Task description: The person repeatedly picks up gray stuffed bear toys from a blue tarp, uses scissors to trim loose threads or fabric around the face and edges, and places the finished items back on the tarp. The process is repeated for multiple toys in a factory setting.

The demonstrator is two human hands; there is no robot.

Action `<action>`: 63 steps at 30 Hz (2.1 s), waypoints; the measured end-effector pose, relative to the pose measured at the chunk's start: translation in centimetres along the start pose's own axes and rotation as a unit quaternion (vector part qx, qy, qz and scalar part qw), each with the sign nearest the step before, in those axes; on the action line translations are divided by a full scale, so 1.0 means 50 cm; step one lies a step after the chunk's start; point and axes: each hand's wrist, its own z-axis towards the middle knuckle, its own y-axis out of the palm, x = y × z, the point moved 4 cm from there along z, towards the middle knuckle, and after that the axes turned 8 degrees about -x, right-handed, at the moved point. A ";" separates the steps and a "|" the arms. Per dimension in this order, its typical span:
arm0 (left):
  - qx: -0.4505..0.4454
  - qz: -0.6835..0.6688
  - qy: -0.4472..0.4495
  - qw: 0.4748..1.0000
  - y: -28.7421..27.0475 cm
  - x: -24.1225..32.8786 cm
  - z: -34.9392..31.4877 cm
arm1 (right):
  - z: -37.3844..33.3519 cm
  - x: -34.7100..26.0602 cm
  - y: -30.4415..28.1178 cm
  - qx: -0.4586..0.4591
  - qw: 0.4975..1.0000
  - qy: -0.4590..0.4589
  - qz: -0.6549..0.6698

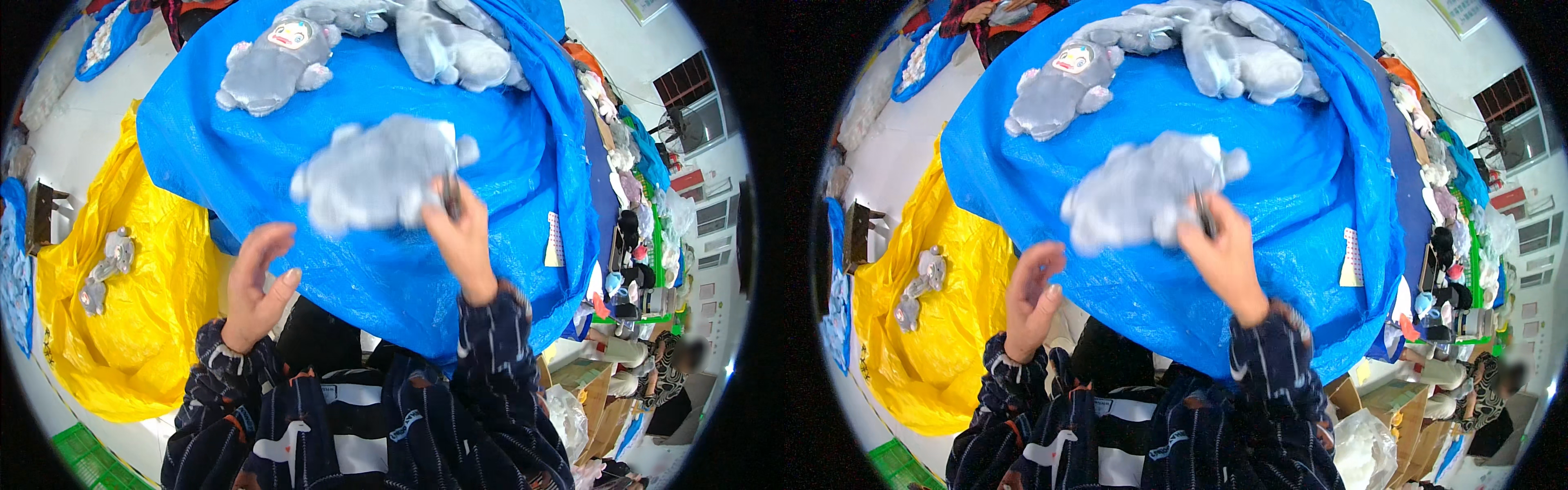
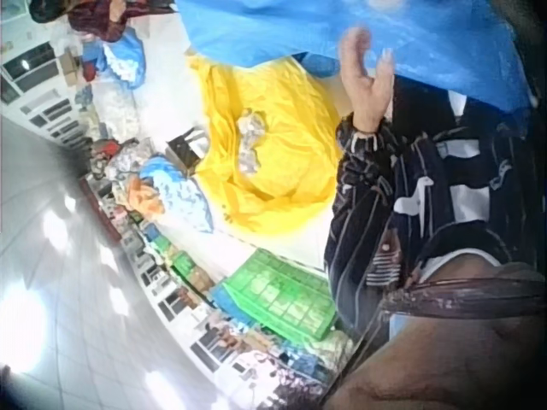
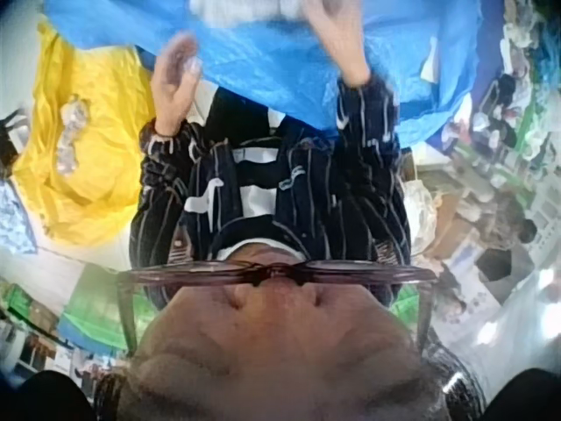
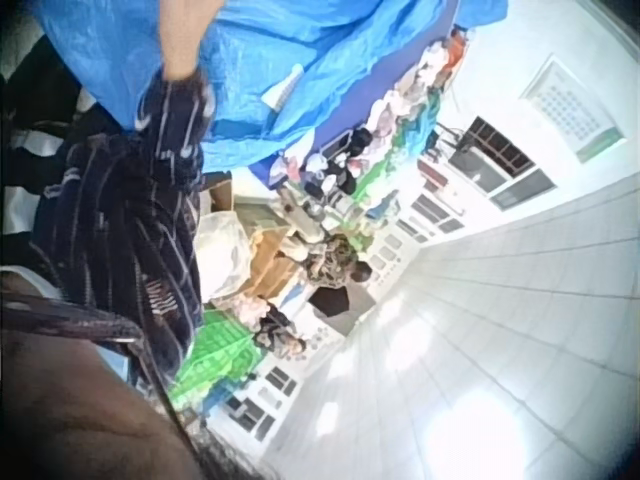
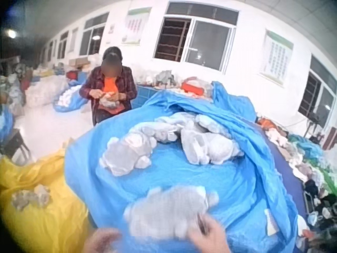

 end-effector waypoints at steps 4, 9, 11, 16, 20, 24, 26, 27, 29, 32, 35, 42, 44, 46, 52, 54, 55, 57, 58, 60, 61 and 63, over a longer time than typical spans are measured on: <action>-0.129 -0.266 -0.085 0.951 0.057 -0.029 0.031 | -0.184 0.008 0.007 -0.092 0.993 0.038 0.057; -0.126 -0.386 -0.298 0.864 0.188 -0.103 -0.041 | -0.287 0.084 0.011 -0.128 0.985 0.112 -0.015; -0.081 -0.297 -0.222 0.925 0.187 -0.103 -0.048 | -0.282 0.073 -0.005 -0.099 0.989 0.072 -0.081; -0.073 -0.112 -0.136 0.982 0.180 -0.100 -0.058 | -0.279 0.011 -0.036 0.025 0.984 -0.064 -0.167; -0.101 -0.067 -0.120 0.985 0.193 -0.097 -0.072 | -0.251 0.004 -0.003 -0.011 0.965 -0.090 -0.247; -0.146 -0.015 -0.103 0.984 0.188 -0.099 -0.085 | -0.238 0.010 0.012 -0.035 0.965 -0.065 -0.253; -0.160 0.003 -0.097 0.982 0.188 -0.093 -0.088 | -0.240 0.019 0.016 -0.049 0.965 -0.056 -0.250; -0.163 0.019 -0.085 0.983 0.186 -0.091 -0.088 | -0.240 0.024 0.017 -0.054 0.969 -0.052 -0.237; -0.169 0.047 -0.057 0.983 0.184 -0.092 -0.086 | -0.241 0.033 0.018 -0.064 0.973 -0.042 -0.218; -0.179 0.047 -0.053 0.981 0.183 -0.076 -0.078 | -0.245 0.033 0.025 -0.077 0.976 0.000 -0.202; -0.185 0.037 -0.074 0.979 0.181 -0.088 -0.085 | -0.254 0.037 0.034 -0.075 0.979 0.043 -0.185; -0.182 0.063 -0.078 0.978 0.175 -0.097 -0.093 | -0.254 0.045 0.034 -0.110 0.982 0.057 -0.145; -0.160 0.055 -0.078 0.983 0.172 -0.103 -0.096 | -0.251 0.035 0.028 -0.108 0.987 0.052 -0.107; -0.147 0.051 -0.086 0.984 0.168 -0.096 -0.092 | -0.255 0.032 0.025 -0.114 0.989 0.044 -0.084; -0.165 0.031 -0.121 0.978 0.153 -0.106 -0.077 | -0.284 0.040 -0.009 -0.083 0.976 0.150 0.135; -0.182 0.049 -0.142 0.972 0.159 -0.105 -0.073 | -0.278 0.046 -0.010 -0.074 0.972 0.154 0.161; -0.199 0.030 -0.154 0.967 0.158 -0.115 -0.075 | -0.276 0.048 -0.005 -0.095 0.962 0.162 0.197; -0.232 -0.008 -0.178 0.956 0.153 -0.141 -0.081 | -0.276 0.048 -0.003 -0.139 0.958 0.163 0.193; -0.273 -0.004 -0.153 0.950 0.157 -0.130 -0.075 | -0.277 0.050 -0.003 -0.159 0.955 0.164 0.190; -0.350 0.005 -0.110 0.930 0.153 -0.081 -0.061 | -0.271 0.043 0.000 -0.212 0.942 0.174 0.193; -0.352 -0.101 -0.197 0.909 0.150 -0.078 -0.063 | -0.269 0.041 0.005 -0.239 0.937 0.168 0.191; -0.344 -0.096 -0.181 0.916 0.161 -0.052 -0.047 | -0.268 0.033 0.020 -0.275 0.932 0.146 0.185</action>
